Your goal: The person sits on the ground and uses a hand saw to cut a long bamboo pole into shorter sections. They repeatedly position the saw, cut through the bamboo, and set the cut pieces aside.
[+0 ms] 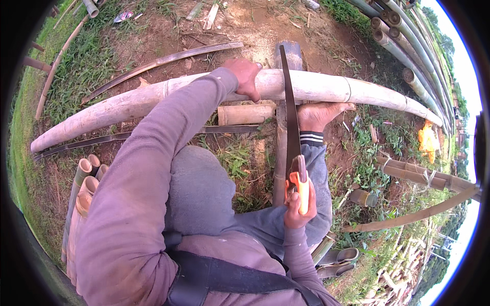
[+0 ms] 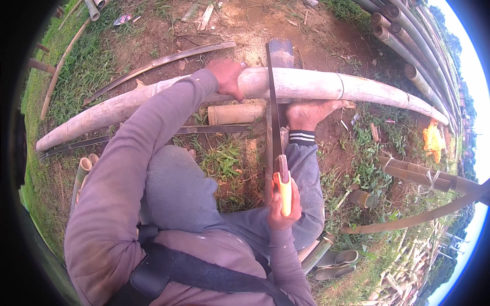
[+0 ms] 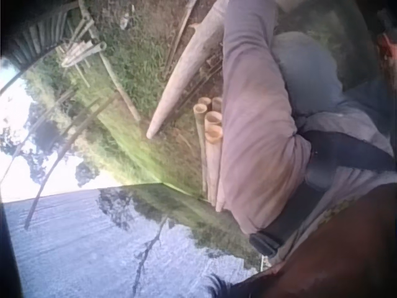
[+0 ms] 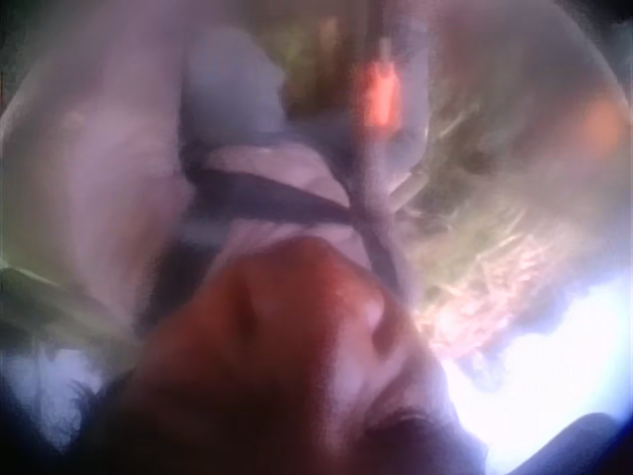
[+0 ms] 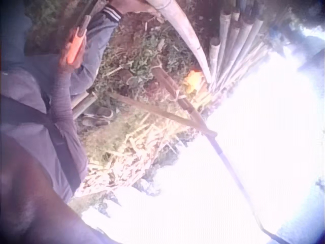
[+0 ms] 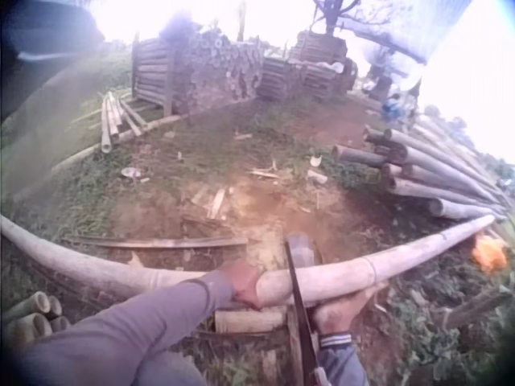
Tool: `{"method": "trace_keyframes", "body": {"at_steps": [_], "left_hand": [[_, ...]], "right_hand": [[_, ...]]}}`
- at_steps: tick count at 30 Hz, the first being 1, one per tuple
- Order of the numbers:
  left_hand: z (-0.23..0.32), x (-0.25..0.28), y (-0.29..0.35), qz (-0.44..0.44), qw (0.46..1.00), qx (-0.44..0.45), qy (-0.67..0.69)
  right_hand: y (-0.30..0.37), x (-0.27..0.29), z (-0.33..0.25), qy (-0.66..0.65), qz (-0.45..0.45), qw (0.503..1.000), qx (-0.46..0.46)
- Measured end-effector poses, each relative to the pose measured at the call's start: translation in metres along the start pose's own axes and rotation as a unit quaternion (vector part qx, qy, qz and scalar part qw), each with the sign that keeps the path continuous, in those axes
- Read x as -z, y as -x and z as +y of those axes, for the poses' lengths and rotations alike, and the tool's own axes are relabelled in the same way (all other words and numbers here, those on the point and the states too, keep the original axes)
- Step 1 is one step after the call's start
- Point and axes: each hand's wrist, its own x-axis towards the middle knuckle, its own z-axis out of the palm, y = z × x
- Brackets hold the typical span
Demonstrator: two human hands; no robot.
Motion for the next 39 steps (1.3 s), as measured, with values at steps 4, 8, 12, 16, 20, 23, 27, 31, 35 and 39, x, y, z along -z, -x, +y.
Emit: {"method": "trace_keyframes", "body": {"at_steps": [4,8,12,16,20,23,27,31,35,39], "left_hand": [[0.007,0.009,-0.008,-0.025,1.000,-0.003,-0.011],[0.016,0.007,-0.004,0.020,0.999,-0.024,-0.007],[0.017,0.003,0.010,0.031,0.999,-0.011,-0.034],[0.004,0.003,0.001,0.004,1.000,-0.024,0.008],[0.006,0.000,0.004,0.023,1.000,-0.013,-0.001],[0.007,0.005,0.001,0.030,0.999,-0.016,0.000],[0.021,-0.004,0.010,0.070,0.994,0.035,-0.072],[0.010,-0.021,0.025,0.135,0.986,0.028,-0.093],[0.013,-0.008,0.020,0.054,0.994,0.040,-0.081],[0.026,0.001,0.022,0.032,0.997,0.026,-0.058]], "right_hand": [[0.006,-0.002,0.009,0.052,0.024,0.996,0.065],[-0.146,-0.068,-0.021,0.038,0.013,0.999,-0.024],[-0.114,-0.052,-0.010,0.060,0.011,0.997,0.039],[0.013,0.006,-0.010,-0.039,-0.002,0.999,-0.018],[-0.074,-0.037,0.006,0.087,0.020,0.992,0.091],[-0.155,-0.075,-0.018,0.002,0.003,1.000,-0.007],[-0.164,-0.077,0.010,0.028,0.036,0.998,0.039],[-0.164,-0.072,-0.006,0.057,-0.052,0.997,-0.024],[-0.135,-0.070,-0.006,-0.171,-0.064,0.983,-0.005],[-0.161,-0.071,-0.012,0.046,0.001,0.997,0.056]]}}
